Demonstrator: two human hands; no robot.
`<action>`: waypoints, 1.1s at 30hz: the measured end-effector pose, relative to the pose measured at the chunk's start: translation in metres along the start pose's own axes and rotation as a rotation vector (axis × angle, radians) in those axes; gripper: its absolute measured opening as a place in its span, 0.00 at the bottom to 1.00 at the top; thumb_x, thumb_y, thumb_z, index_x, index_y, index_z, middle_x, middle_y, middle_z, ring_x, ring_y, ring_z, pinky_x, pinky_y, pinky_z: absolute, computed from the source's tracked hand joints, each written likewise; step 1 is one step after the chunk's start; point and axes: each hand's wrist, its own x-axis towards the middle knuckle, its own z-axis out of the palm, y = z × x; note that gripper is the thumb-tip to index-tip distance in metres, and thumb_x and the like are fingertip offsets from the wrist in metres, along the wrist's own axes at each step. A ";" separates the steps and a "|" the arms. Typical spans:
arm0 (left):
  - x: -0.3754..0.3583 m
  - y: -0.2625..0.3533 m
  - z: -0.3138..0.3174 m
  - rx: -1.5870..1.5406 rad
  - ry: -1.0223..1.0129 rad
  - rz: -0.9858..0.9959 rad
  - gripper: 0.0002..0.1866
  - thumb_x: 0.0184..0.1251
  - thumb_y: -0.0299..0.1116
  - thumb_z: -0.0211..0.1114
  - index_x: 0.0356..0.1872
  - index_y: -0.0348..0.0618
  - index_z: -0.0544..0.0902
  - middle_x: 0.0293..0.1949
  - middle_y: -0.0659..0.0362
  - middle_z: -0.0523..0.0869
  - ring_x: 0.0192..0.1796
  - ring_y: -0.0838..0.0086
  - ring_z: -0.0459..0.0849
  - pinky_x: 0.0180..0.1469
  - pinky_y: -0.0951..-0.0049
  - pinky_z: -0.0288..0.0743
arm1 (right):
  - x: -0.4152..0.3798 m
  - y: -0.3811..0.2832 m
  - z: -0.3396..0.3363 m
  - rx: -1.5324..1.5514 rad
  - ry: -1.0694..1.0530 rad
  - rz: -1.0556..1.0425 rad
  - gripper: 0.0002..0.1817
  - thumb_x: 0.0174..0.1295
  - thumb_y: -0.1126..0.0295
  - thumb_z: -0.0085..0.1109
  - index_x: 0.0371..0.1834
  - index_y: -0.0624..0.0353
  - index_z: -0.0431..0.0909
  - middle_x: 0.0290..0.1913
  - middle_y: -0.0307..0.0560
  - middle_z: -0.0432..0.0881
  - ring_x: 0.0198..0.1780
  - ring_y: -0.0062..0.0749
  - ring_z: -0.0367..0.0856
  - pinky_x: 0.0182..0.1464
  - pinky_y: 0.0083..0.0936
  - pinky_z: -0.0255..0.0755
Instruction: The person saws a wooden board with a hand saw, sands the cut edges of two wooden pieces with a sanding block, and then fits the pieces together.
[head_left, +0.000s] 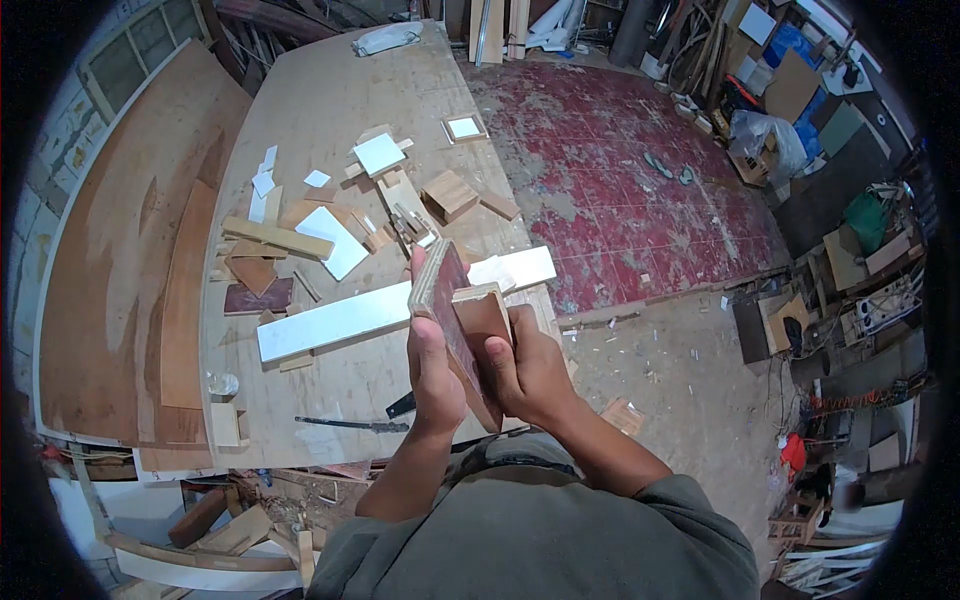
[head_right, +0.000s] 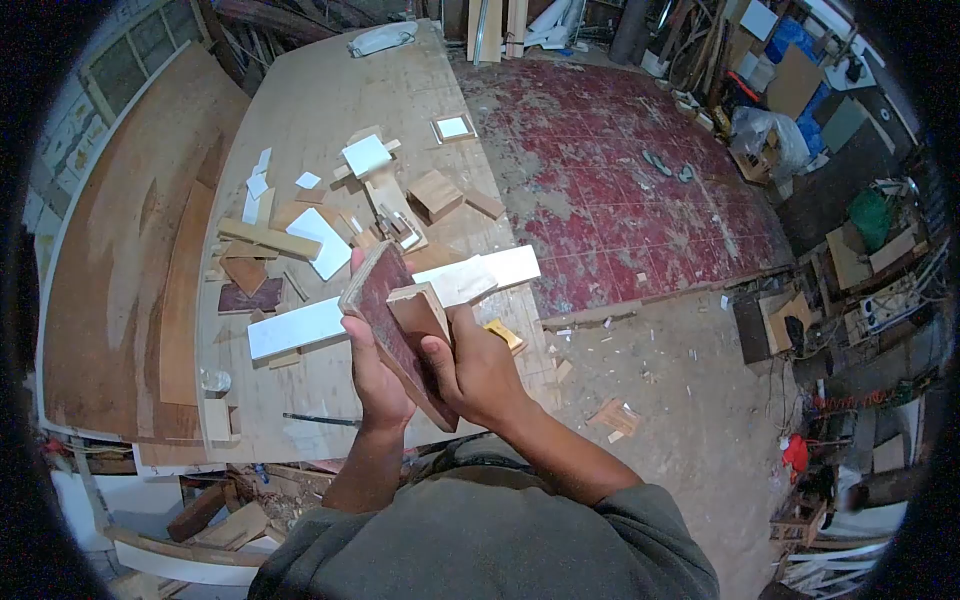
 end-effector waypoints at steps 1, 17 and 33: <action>0.000 0.000 0.000 0.001 0.002 0.001 0.46 0.74 0.70 0.40 0.81 0.49 0.47 0.72 0.50 0.65 0.73 0.62 0.65 0.75 0.58 0.57 | -0.001 0.001 0.000 -0.033 -0.002 -0.004 0.22 0.75 0.53 0.48 0.53 0.65 0.71 0.34 0.66 0.80 0.37 0.65 0.81 0.39 0.48 0.74; 0.007 0.010 0.002 -0.087 -0.108 0.033 0.42 0.78 0.65 0.37 0.81 0.46 0.47 0.75 0.50 0.62 0.75 0.63 0.64 0.75 0.60 0.56 | 0.003 0.003 0.011 0.198 0.197 -0.262 0.14 0.67 0.63 0.63 0.42 0.65 0.78 0.38 0.54 0.76 0.39 0.43 0.71 0.43 0.34 0.66; 0.011 0.008 0.016 -0.170 -0.151 -0.080 0.45 0.77 0.63 0.42 0.81 0.43 0.41 0.77 0.50 0.57 0.77 0.61 0.60 0.76 0.58 0.56 | -0.011 -0.003 -0.002 0.275 0.246 -0.217 0.14 0.64 0.65 0.66 0.44 0.65 0.80 0.34 0.51 0.74 0.38 0.39 0.69 0.42 0.35 0.65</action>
